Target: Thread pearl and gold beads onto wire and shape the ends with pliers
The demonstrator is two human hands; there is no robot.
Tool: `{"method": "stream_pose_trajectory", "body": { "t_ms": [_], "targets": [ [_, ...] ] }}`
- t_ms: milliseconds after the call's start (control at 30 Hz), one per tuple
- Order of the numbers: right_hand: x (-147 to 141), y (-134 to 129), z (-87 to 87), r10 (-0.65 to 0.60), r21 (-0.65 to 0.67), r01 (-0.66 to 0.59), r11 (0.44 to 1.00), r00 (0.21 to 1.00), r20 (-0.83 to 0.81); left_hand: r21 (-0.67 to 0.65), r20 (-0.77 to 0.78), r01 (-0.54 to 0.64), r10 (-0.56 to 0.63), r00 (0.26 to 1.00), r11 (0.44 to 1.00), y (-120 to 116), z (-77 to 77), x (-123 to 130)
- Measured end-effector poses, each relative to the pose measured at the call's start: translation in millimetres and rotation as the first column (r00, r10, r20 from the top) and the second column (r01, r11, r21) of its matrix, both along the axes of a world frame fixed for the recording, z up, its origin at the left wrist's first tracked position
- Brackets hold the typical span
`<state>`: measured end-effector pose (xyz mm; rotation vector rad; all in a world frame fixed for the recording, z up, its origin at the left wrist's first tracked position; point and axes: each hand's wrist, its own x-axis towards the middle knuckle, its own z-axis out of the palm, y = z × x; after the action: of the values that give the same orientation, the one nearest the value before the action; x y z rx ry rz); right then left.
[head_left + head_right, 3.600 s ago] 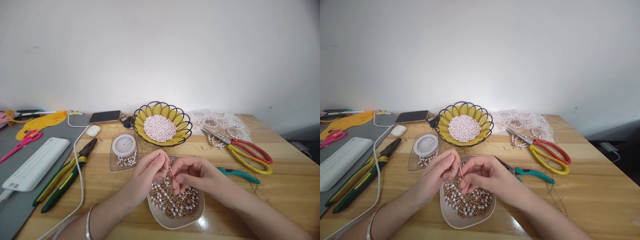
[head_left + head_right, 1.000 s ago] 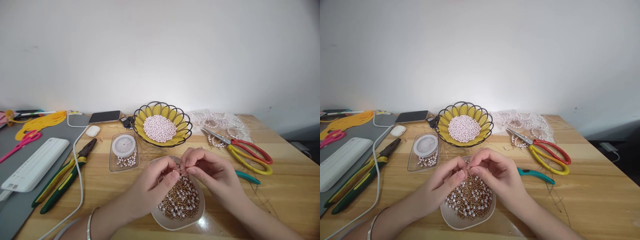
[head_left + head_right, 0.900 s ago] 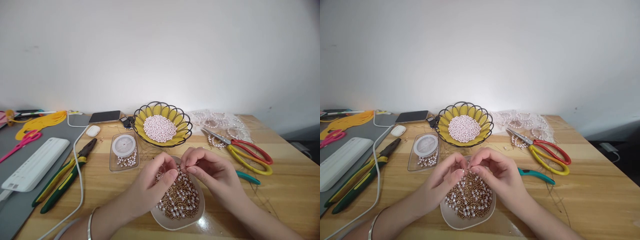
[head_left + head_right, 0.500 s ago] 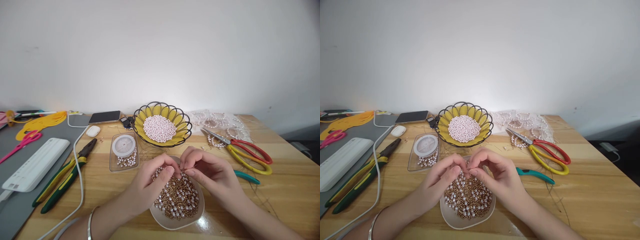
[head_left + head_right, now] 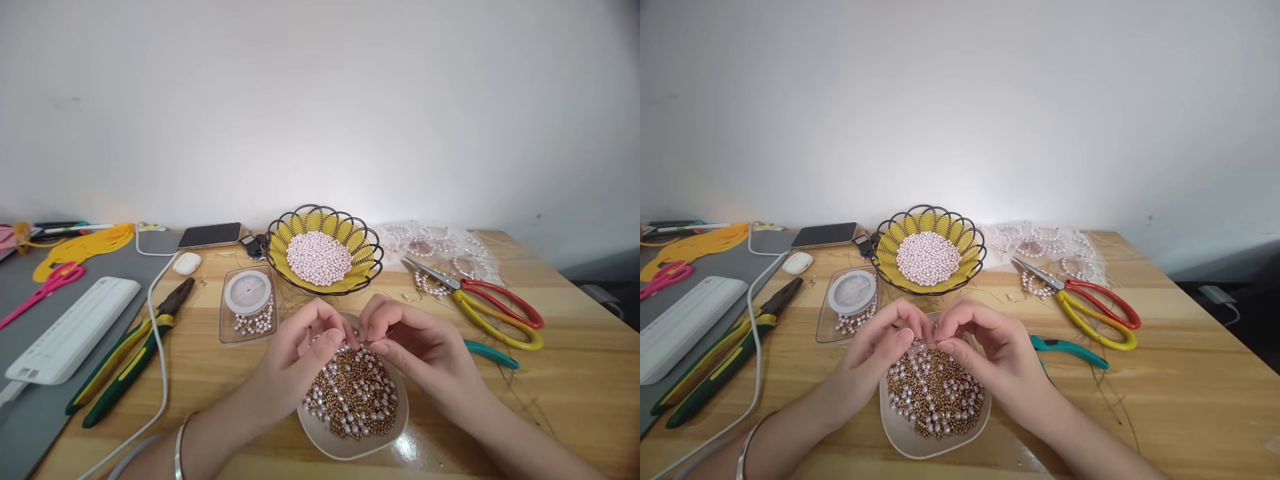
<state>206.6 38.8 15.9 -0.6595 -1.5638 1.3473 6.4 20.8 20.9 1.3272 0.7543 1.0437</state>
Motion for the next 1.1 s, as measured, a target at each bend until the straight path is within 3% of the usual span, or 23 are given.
{"method": "stream_pose_trajectory", "body": {
  "t_ms": [233, 433, 667, 800, 1000, 1100],
  "targets": [
    [-1.7, -2.0, -0.1, 0.110, -0.045, -0.111, 0.993, 0.994, -0.022, -0.025, -0.081, 0.189, -0.190, 0.978, 0.982, -0.7, -1.2, 1.9],
    [-1.9, -1.8, 2.5, 0.072, -0.005, -0.072, 0.997, 0.997, 0.011, -0.043, -0.165, 0.100, -0.106, 0.980, 0.994, -0.7, -4.7, -0.9],
    [0.2, -0.5, -1.6, 0.006, -0.003, -0.006, 1.000, 1.000, 0.024, 0.056, -0.154, -0.002, 0.011, 0.988, 0.998, 0.9, -2.2, -2.3],
    [-0.7, 0.3, -1.3, -0.018, -0.005, 0.018, 1.000, 1.000, 0.015, 0.086, -0.111, 0.005, 0.004, 0.994, 0.996, 2.0, 0.0, -0.4],
    [-2.4, -0.4, 2.2, 0.017, 0.003, -0.017, 1.000, 1.000, -0.012, -0.071, 0.020, 0.106, -0.105, 0.994, 0.992, -0.7, -3.3, -0.3],
    [-1.3, -0.8, 1.3, 0.009, 0.000, -0.009, 1.000, 1.000, -0.004, -0.080, 0.025, 0.141, -0.140, 0.990, 0.987, -2.0, -4.4, -0.6]
  ]
}}
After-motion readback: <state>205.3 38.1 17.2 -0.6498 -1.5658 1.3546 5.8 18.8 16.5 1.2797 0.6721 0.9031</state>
